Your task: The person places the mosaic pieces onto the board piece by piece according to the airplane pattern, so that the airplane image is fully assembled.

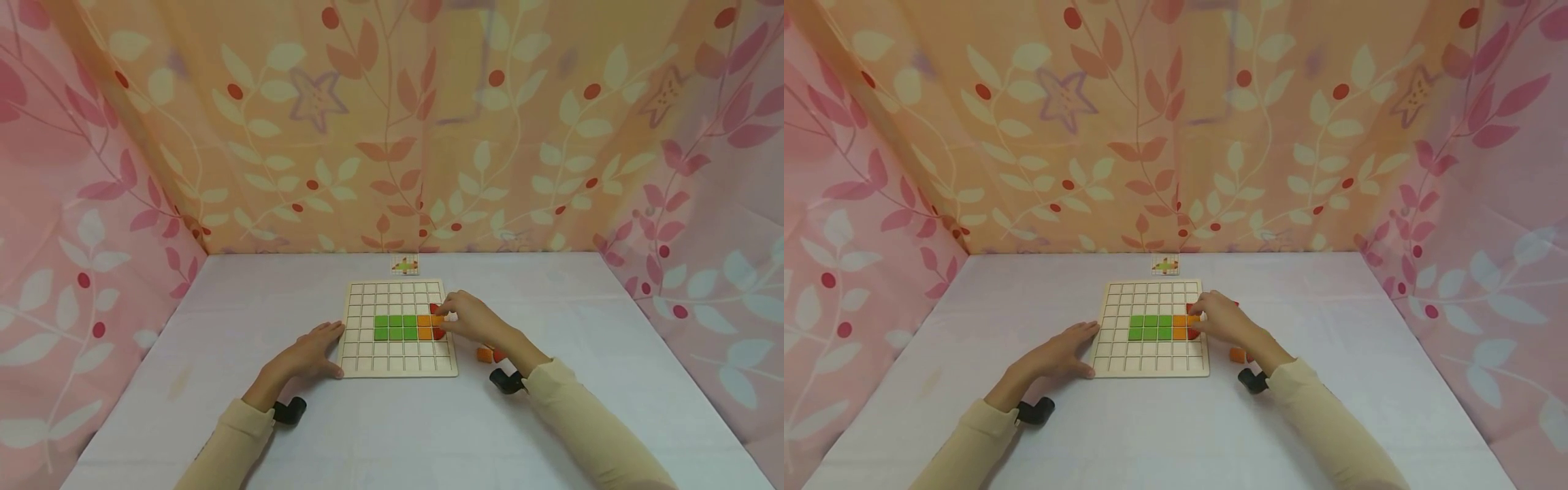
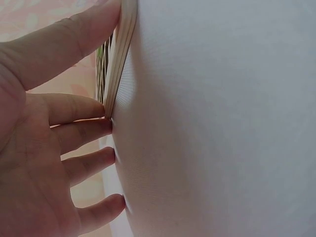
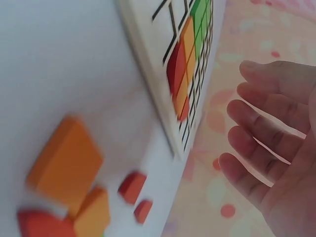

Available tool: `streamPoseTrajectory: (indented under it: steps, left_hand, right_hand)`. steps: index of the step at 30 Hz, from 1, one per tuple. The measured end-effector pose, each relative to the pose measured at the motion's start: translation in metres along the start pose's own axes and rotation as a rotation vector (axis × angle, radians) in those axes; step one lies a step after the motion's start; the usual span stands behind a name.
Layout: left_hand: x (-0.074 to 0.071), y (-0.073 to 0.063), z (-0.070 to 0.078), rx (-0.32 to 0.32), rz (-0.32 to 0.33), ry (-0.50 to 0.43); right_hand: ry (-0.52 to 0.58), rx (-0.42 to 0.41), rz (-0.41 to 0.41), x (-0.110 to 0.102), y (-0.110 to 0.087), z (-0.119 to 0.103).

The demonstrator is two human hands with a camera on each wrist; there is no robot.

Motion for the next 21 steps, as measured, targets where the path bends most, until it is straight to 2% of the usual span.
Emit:
streamPoseTrajectory:
  steps: [7, 19, 21]
  left_hand:
    - [0.002, 0.002, -0.003, -0.002, 0.000, -0.004]
    - [0.004, 0.003, -0.005, 0.009, 0.006, -0.006]
    - [0.004, 0.003, -0.006, 0.007, 0.010, -0.004]
  right_hand:
    - [-0.011, 0.064, -0.014, -0.010, -0.017, 0.025]
    - [0.022, 0.190, -0.056, -0.007, -0.041, 0.064]
    - [0.028, 0.189, -0.054, -0.008, -0.044, 0.069]
Point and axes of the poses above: each hand's wrist, its own y-axis towards the middle knuckle, its own x-axis out of the palm, z = x × y, the point moved 8 cm from there along y, towards the middle knuckle, and after that the axes turned 4 degrees about -x, right-handed, at the moved point
